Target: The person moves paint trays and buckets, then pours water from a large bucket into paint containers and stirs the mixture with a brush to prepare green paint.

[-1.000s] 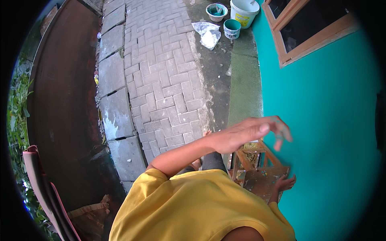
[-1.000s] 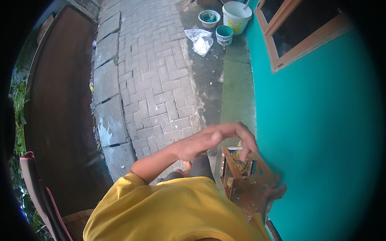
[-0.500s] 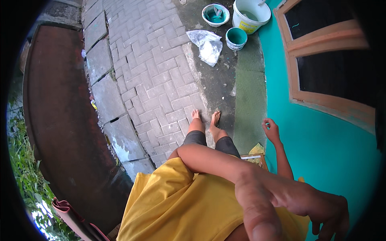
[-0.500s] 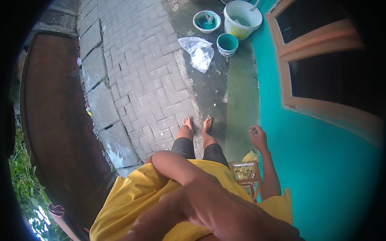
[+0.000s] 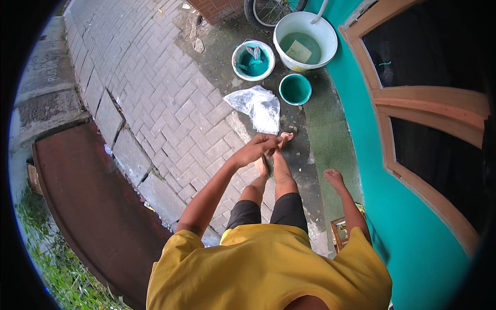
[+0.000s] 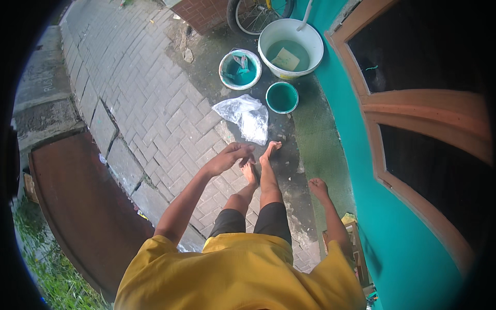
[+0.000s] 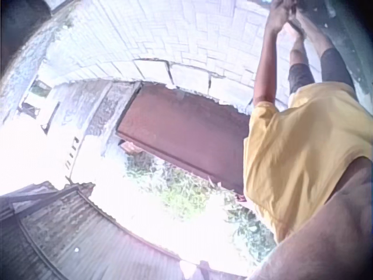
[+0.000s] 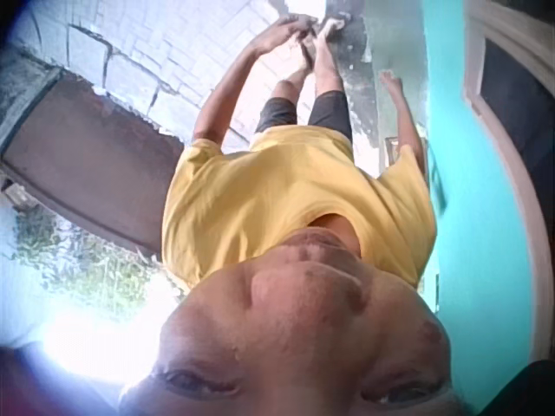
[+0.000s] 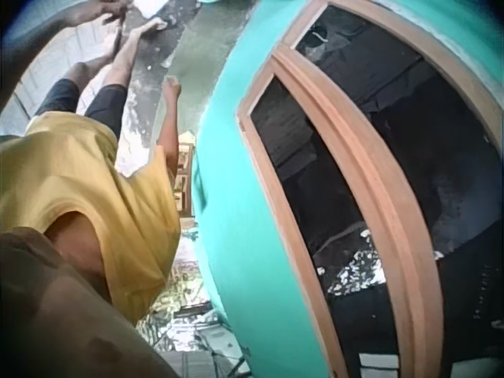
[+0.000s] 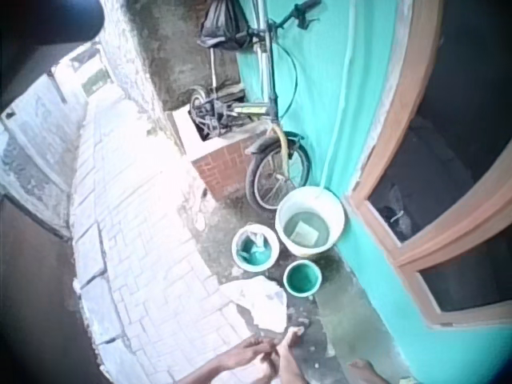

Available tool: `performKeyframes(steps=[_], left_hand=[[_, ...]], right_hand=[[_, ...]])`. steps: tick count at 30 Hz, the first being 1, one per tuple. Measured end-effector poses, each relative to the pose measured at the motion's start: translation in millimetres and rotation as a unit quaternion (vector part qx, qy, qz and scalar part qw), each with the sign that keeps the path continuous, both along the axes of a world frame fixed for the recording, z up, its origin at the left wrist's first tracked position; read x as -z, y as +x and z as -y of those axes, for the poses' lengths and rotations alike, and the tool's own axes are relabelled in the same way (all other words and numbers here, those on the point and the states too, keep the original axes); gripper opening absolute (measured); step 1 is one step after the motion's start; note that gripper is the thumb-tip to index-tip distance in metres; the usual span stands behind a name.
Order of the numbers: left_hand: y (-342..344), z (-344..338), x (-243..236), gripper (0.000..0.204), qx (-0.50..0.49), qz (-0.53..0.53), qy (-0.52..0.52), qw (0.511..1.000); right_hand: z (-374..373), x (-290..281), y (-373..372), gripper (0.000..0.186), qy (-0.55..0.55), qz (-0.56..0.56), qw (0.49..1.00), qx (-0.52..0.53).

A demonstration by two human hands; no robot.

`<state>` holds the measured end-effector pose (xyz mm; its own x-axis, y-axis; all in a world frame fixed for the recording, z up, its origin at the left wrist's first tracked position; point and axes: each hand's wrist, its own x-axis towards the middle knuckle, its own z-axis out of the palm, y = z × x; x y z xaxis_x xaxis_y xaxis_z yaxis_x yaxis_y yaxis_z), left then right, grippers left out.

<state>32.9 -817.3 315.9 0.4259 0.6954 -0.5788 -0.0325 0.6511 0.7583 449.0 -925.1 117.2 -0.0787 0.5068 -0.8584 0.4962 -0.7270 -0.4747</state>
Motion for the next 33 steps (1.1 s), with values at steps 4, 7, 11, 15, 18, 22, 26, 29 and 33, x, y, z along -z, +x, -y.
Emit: performKeyframes(steps=[4, 7, 11, 15, 18, 22, 26, 29, 33], left_hand=[[-82.3, -70.5, 119.7, 0.041, 0.035, -0.188, -0.029, 0.981], [-141.3, -123.6, 205.2, 0.029, -0.034, -0.290, 0.060, 0.954], [-177.2, -235.0, 306.0, 0.035, -0.035, -0.414, 0.052, 0.908], [-216.7, -319.7, 412.3, 0.046, -0.050, -0.528, 0.067, 0.845], [-217.3, -357.0, 455.5, 0.055, -0.045, -0.576, 0.099, 0.810], [-214.1, -379.5, 492.6, 0.056, -0.032, -0.503, 0.092, 0.859], [-224.9, -381.1, 493.2, 0.051, -0.034, -0.461, 0.109, 0.880], [-232.7, -375.8, 489.6, 0.038, -0.071, -0.453, 0.157, 0.875], [-226.9, -373.5, 466.5, 0.019, -0.111, -0.262, 0.093, 0.954]], right_hand=[[-55.2, 101.1, -15.6, 0.020, 0.060, 0.071, 0.995, -0.044], [-122.7, 156.3, -57.0, 0.023, 0.135, 0.121, 0.983, 0.018], [-191.4, 239.4, -96.2, 0.042, 0.111, 0.090, 0.985, 0.098], [-232.0, 288.7, -142.9, 0.056, 0.060, -0.014, 0.976, 0.209], [-246.1, 280.6, -171.8, 0.057, -0.025, -0.062, 0.960, 0.271], [-230.8, 289.3, -178.0, 0.059, -0.032, -0.030, 0.951, 0.305], [-233.7, 282.1, -188.4, 0.061, 0.003, 0.009, 0.945, 0.327], [-248.6, 294.2, -183.1, 0.058, 0.034, -0.055, 0.904, 0.423], [-250.4, 309.0, -178.4, 0.057, 0.010, -0.022, 0.900, 0.436]])
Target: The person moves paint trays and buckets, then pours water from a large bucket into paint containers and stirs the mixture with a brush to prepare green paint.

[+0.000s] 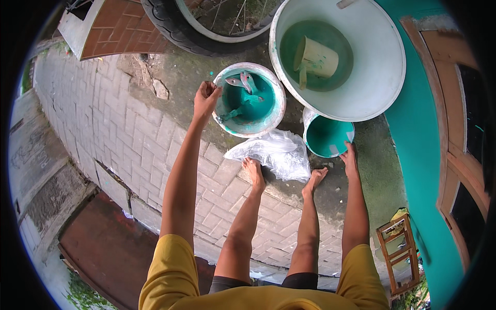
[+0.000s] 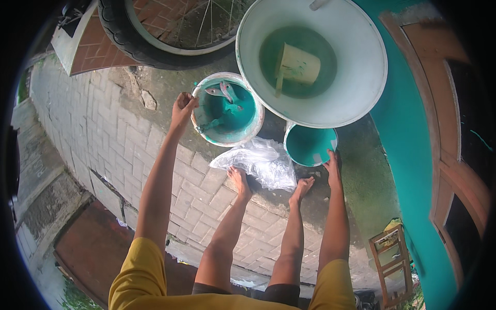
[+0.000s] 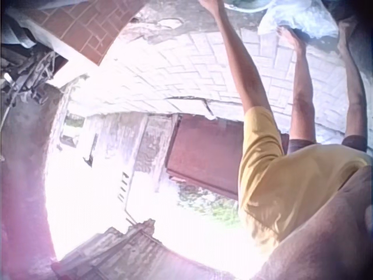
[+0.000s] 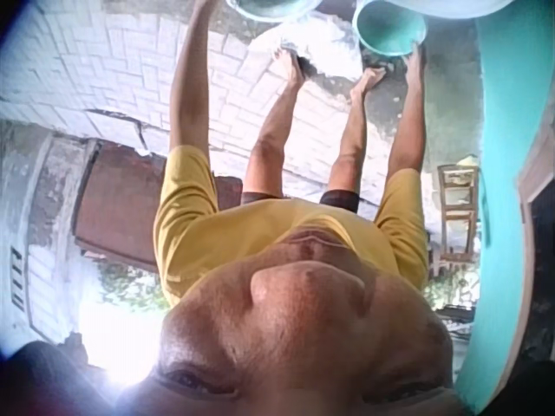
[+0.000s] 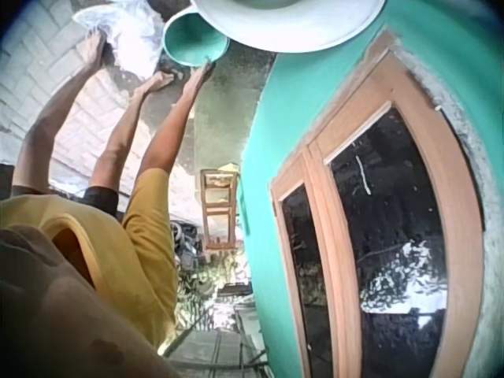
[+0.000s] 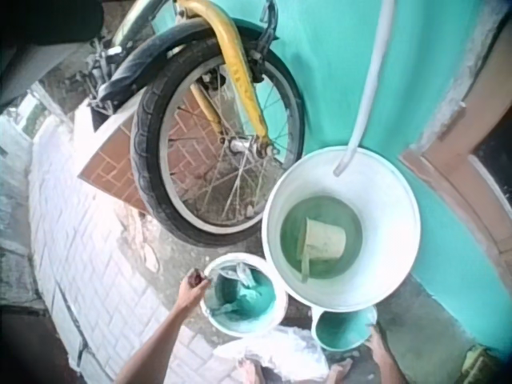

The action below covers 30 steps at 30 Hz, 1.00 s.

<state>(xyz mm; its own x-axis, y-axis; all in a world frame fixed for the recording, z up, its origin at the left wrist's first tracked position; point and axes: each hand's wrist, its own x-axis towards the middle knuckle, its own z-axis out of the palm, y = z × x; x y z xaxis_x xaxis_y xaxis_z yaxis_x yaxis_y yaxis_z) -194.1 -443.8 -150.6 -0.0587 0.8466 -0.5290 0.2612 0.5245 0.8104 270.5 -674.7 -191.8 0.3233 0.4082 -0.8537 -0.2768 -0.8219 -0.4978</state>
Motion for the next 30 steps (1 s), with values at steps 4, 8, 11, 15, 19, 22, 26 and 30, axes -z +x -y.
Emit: performKeyframes(steps=[4, 8, 11, 15, 19, 22, 26, 30], left_hand=[[23.6, 14.9, -39.7, 0.016, 0.104, 0.055, 0.023, 0.993], [58.0, 41.5, -81.1, 0.020, 0.294, -0.091, -0.001, 0.952], [82.8, 73.4, -79.0, 0.026, 0.417, -0.178, -0.002, 0.891], [97.0, 71.9, -70.5, 0.035, 0.359, -0.199, -0.044, 0.911], [74.1, 42.9, -90.1, 0.037, 0.303, -0.200, -0.044, 0.931], [56.0, 61.7, -103.5, 0.032, 0.288, -0.157, -0.016, 0.944], [56.5, 87.4, -160.9, 0.037, 0.103, -0.011, -0.044, 0.994], [33.3, 127.1, -226.7, 0.047, 0.242, 0.027, -0.010, 0.970]], right_hand=[[8.5, -18.2, 0.7, 0.041, -0.092, 0.133, 0.983, -0.088], [32.4, -36.4, -23.7, 0.032, -0.114, 0.055, 0.991, 0.035], [42.5, -56.8, -60.5, 0.038, -0.016, -0.176, 0.961, 0.215], [-9.4, -111.2, -123.4, 0.056, 0.068, -0.179, 0.943, 0.274], [-41.8, -139.2, -147.4, 0.047, 0.137, -0.012, 0.963, 0.233], [-49.7, -184.6, -161.8, 0.040, 0.173, -0.018, 0.964, 0.202], [-40.2, -243.1, -195.6, 0.050, 0.122, -0.042, 0.989, 0.068], [-25.1, -281.1, -241.4, 0.047, 0.133, -0.124, 0.983, -0.003]])
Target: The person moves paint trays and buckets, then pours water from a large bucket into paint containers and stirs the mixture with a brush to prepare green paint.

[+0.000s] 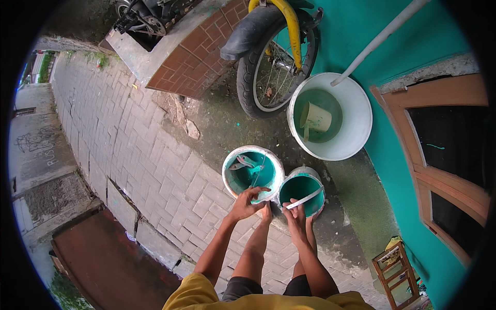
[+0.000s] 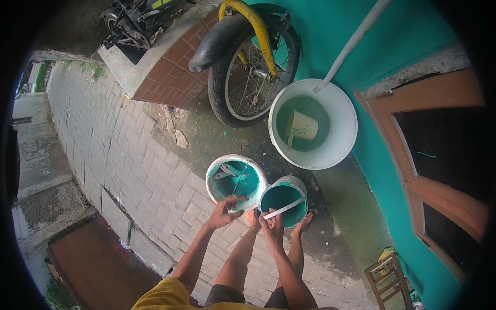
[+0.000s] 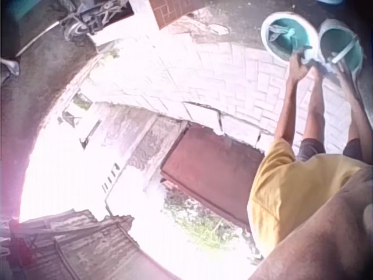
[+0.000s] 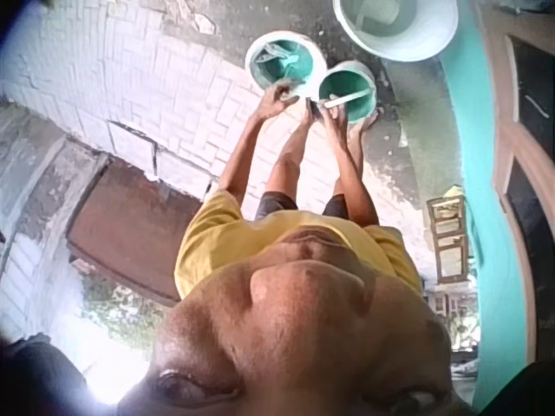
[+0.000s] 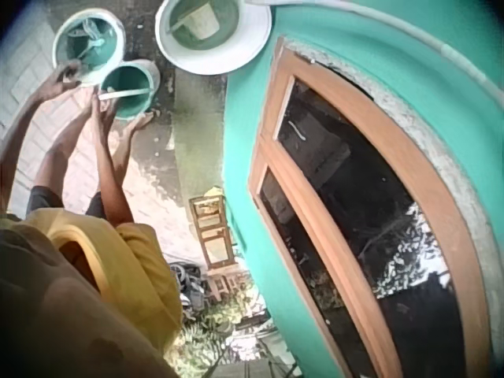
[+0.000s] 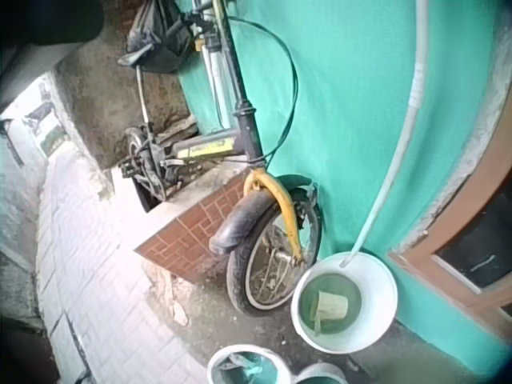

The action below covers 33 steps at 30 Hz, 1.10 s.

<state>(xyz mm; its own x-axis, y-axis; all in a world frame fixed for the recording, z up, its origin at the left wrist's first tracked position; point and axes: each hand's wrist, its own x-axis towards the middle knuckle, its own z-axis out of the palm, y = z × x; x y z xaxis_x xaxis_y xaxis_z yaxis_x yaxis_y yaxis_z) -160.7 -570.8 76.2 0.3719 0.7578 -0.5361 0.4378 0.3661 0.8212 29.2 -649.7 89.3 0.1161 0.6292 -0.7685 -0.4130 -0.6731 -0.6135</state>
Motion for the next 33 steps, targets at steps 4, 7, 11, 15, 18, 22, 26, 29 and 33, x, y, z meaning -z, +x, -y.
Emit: performKeyframes(steps=[4, 7, 11, 15, 18, 22, 26, 29, 33], left_hand=[[-21.8, 45.8, -55.6, 0.049, -0.011, -0.013, 0.012, 1.000], [-41.4, 75.7, -68.0, 0.045, -0.052, -0.025, 0.004, 0.998], [-52.1, 106.9, -68.2, 0.031, -0.116, -0.031, -0.004, 0.993], [-64.9, 138.3, -68.6, 0.020, -0.159, -0.005, -0.021, 0.987], [-62.9, 133.2, -83.4, 0.014, -0.185, -0.041, -0.041, 0.981], [-78.0, 142.5, -69.5, 0.018, -0.289, -0.047, -0.079, 0.953], [-96.1, 169.4, -45.8, 0.013, -0.410, 0.039, -0.114, 0.904], [-96.8, 157.0, -69.4, 0.008, -0.445, 0.061, -0.129, 0.884], [-111.1, 167.4, -79.8, 0.011, -0.460, 0.028, -0.110, 0.881]], right_hand=[[8.0, -30.5, -46.8, 0.048, 0.029, -0.034, 0.995, -0.091], [12.8, -59.0, -67.6, 0.049, 0.085, 0.008, 0.963, -0.255], [10.7, -103.0, -82.0, 0.040, 0.136, 0.069, 0.925, -0.349], [-12.1, -128.4, -74.2, 0.024, 0.153, -0.056, 0.887, -0.432], [-11.6, -109.6, -61.6, 0.032, 0.293, 0.167, 0.772, -0.539], [-108.9, -106.0, -20.9, 0.039, 0.012, -0.088, 0.941, -0.327], [-144.6, 37.0, 103.4, 0.061, -0.068, 0.260, 0.948, 0.173], [-146.2, 108.2, 192.7, 0.072, -0.148, 0.251, 0.941, 0.173], [-144.3, 116.0, 198.8, 0.051, -0.092, 0.102, 0.980, 0.142]])
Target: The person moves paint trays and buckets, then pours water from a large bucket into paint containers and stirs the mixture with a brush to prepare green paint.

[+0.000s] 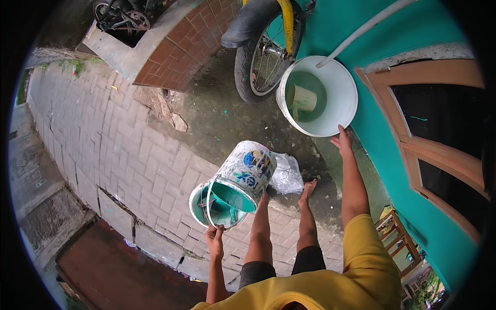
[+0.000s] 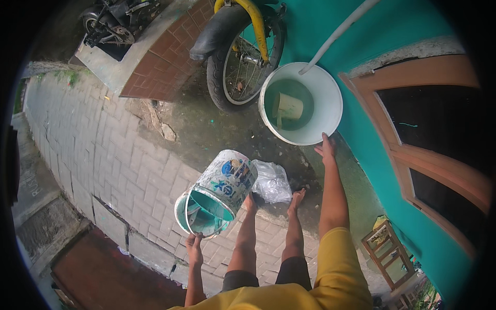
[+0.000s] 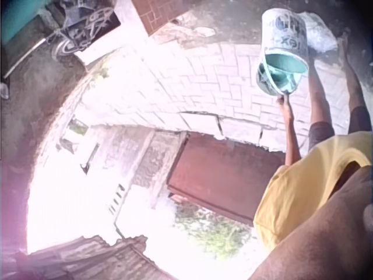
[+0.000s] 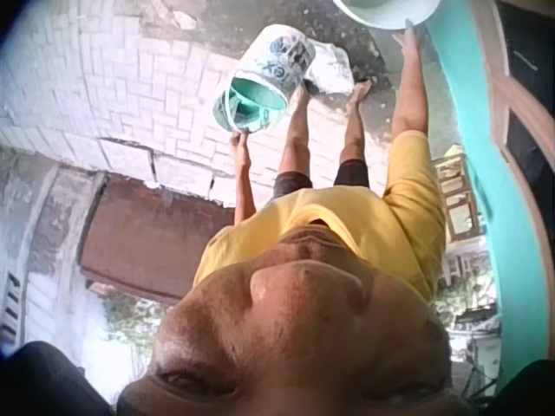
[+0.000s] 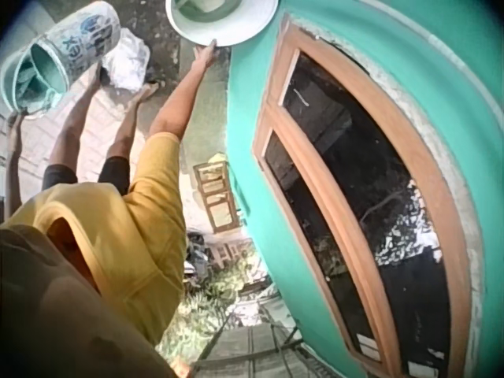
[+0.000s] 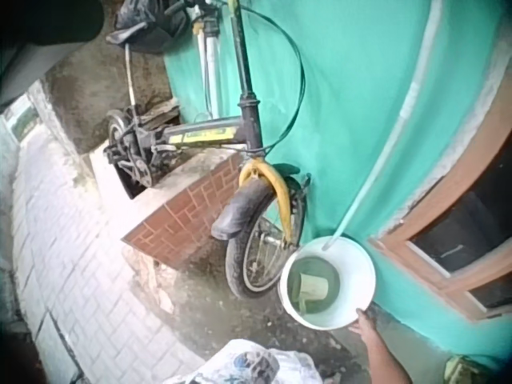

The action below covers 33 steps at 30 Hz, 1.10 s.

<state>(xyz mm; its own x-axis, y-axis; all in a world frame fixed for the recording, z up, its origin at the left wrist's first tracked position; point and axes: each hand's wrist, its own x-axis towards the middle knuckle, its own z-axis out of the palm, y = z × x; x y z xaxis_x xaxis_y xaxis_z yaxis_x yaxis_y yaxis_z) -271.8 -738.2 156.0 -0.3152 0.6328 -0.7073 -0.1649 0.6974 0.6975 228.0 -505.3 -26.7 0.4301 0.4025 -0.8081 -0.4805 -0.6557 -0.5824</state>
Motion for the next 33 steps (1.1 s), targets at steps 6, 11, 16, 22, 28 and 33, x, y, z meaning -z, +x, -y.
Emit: performKeyframes(steps=[6, 11, 16, 22, 28, 33], left_hand=[[-9.7, 7.2, -0.7, 0.009, -0.050, -0.013, -0.001, 0.999], [-10.3, 24.2, -7.2, 0.011, -0.072, -0.026, -0.002, 0.997], [-14.0, 40.3, -13.7, 0.015, -0.059, -0.022, 0.010, 0.998], [-9.8, 43.0, -9.4, 0.015, -0.084, -0.003, 0.004, 0.996], [-4.1, 47.2, -0.7, 0.014, -0.119, 0.012, -0.003, 0.993], [-4.1, 42.5, 1.3, 0.014, -0.097, 0.007, -0.014, 0.995]], right_hand=[[2.1, 6.5, 23.4, 0.044, 0.039, -0.081, 0.995, -0.052], [26.9, 8.4, -13.0, 0.035, 0.060, -0.104, 0.992, -0.023], [68.6, -0.9, -48.3, 0.030, 0.065, -0.113, 0.990, 0.046], [150.9, 8.5, -55.3, 0.033, 0.036, -0.063, 0.995, 0.067], [218.5, -4.0, -47.8, 0.044, -0.012, -0.092, 0.995, 0.019], [240.9, 2.4, -36.2, 0.044, -0.012, -0.123, 0.992, 0.015]])
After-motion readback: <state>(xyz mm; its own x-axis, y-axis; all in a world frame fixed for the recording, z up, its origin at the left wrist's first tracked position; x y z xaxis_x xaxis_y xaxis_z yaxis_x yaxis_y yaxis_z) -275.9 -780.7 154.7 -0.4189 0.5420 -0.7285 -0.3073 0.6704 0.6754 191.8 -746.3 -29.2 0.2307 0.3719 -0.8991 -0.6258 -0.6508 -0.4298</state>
